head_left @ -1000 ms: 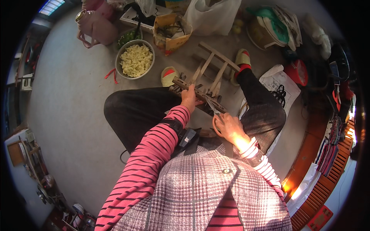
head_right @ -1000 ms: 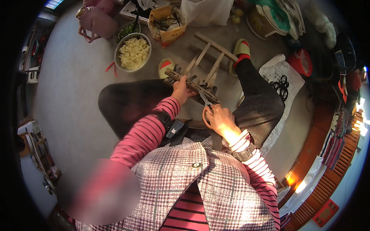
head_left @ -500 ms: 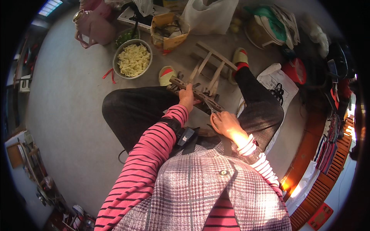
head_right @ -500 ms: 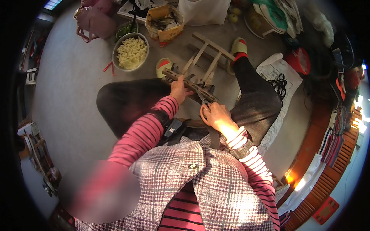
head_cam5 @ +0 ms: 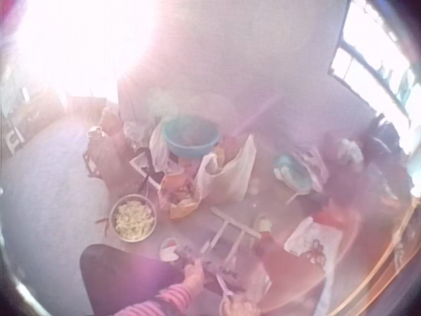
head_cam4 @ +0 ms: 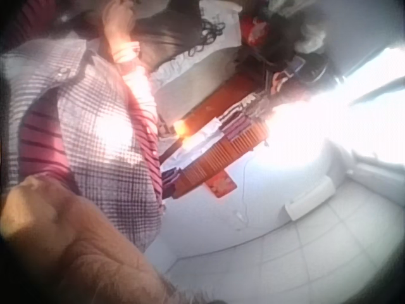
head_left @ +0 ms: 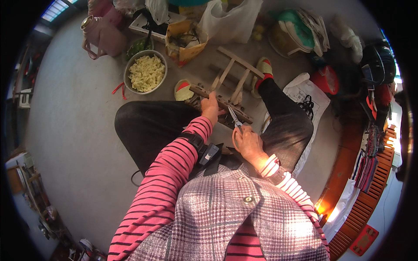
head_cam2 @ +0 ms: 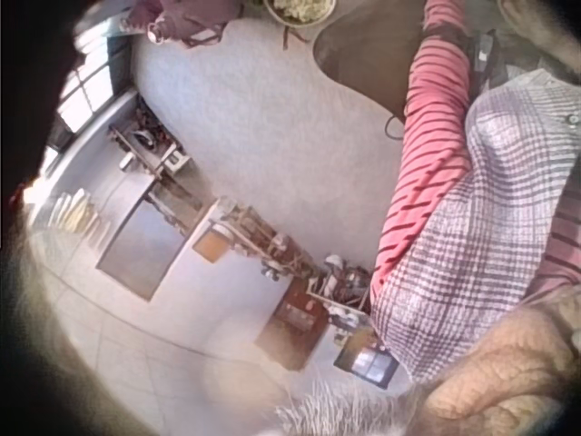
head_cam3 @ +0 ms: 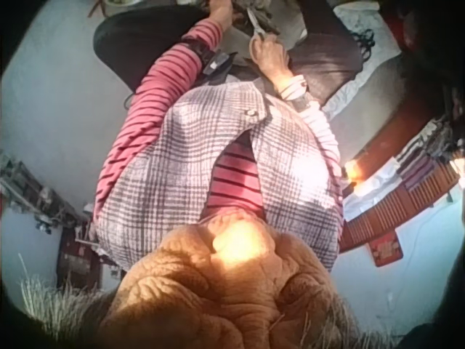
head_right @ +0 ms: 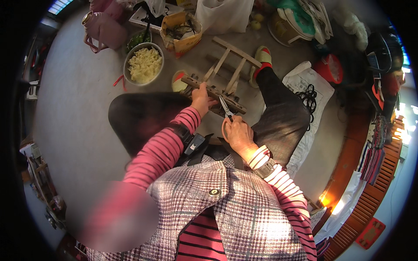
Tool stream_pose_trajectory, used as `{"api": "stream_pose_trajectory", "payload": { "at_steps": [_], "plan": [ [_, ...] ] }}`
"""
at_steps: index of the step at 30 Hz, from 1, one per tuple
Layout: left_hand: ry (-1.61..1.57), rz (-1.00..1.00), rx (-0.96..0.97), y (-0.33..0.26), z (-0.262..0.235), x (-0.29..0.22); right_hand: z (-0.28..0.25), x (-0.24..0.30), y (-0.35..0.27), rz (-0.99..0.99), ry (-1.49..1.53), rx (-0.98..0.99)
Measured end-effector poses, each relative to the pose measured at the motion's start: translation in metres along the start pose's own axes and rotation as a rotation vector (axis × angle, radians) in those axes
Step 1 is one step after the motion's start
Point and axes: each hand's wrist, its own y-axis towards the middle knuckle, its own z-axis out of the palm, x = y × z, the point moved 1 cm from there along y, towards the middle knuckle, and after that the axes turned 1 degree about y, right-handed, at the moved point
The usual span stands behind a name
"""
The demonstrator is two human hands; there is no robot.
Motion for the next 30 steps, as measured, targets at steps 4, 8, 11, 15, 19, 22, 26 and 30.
{"api": "stream_pose_trajectory", "payload": {
  "at_steps": [4, 8, 11, 15, 19, 22, 26, 30],
  "plan": [
    [0.069, 0.0, -0.052, 0.0, 0.005, -0.006, 0.006, -0.006, 0.003, -0.039, -0.007, -0.066],
    [0.101, 0.01, -0.076, 0.001, 0.012, -0.015, 0.013, -0.013, 0.009, -0.026, 0.078, -0.106],
    [0.097, 0.022, -0.078, 0.0, 0.018, -0.021, 0.016, -0.017, 0.017, -0.048, 0.252, -0.165],
    [0.132, 0.012, -0.075, -0.001, 0.019, -0.027, 0.015, -0.02, 0.023, 0.023, 0.452, -0.134],
    [0.178, 0.033, -0.013, -0.001, 0.018, -0.028, 0.011, -0.018, 0.024, -0.007, 0.474, -0.178],
    [0.205, 0.05, -0.044, 0.002, 0.018, -0.025, 0.01, -0.015, 0.027, -0.022, 0.482, -0.204],
    [0.231, 0.066, -0.067, 0.01, 0.014, -0.019, 0.011, -0.013, 0.032, -0.072, 0.516, -0.254],
    [0.222, 0.056, -0.058, 0.014, 0.012, -0.018, 0.014, -0.014, 0.035, -0.066, 0.542, -0.25]
  ]
}}
